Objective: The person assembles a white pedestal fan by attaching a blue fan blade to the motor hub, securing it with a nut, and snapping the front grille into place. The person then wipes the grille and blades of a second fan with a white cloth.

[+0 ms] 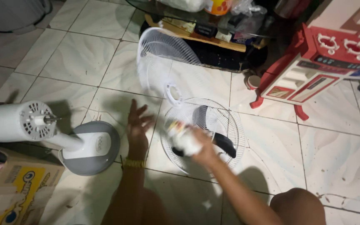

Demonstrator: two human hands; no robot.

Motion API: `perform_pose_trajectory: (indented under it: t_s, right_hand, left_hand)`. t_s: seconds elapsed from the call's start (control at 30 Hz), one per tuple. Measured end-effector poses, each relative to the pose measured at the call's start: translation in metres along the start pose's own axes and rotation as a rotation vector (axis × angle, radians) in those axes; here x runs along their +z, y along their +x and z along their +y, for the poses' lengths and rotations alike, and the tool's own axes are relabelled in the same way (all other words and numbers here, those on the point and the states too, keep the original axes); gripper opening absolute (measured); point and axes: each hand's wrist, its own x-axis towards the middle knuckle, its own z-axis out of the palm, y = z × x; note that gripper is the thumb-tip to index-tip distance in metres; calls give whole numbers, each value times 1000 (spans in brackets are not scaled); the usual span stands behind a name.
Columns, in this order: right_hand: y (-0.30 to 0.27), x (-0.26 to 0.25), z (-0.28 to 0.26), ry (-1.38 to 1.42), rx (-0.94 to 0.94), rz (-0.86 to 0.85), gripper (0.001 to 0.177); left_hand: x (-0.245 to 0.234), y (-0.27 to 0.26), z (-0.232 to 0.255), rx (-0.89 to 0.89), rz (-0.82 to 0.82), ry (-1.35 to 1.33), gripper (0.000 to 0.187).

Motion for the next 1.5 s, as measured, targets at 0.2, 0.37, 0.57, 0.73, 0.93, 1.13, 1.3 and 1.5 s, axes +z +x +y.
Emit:
perform_pose_trajectory:
  t_s: [0.2, 0.37, 0.57, 0.73, 0.93, 1.13, 1.3, 1.5]
  right_hand:
    - [22, -135, 56, 807, 675, 397, 59]
    - [-18, -168, 105, 1205, 480, 514, 60]
    - [-75, -162, 192, 909, 844, 524, 56]
    - [-56, -162, 187, 490, 876, 917, 61]
    - [6, -59, 74, -39, 432, 323, 62]
    - [56, -7, 49, -679, 41, -62, 44]
    - [54, -78, 136, -189, 627, 284, 37]
    - [87, -88, 123, 221, 894, 381, 54]
  left_hand:
    - [-26, 35, 21, -358, 321, 45, 55]
    - [-48, 37, 21, -549, 208, -197, 58]
    - [-46, 40, 1, -407, 276, -259, 36]
    - [-30, 30, 13, -238, 444, -100, 37]
    - [8, 10, 2, -4, 356, -16, 33]
    - [14, 5, 7, -202, 354, -82, 41]
    - [-2, -2, 20, -221, 456, -102, 35]
    - [-3, -1, 18, -198, 427, 70, 34]
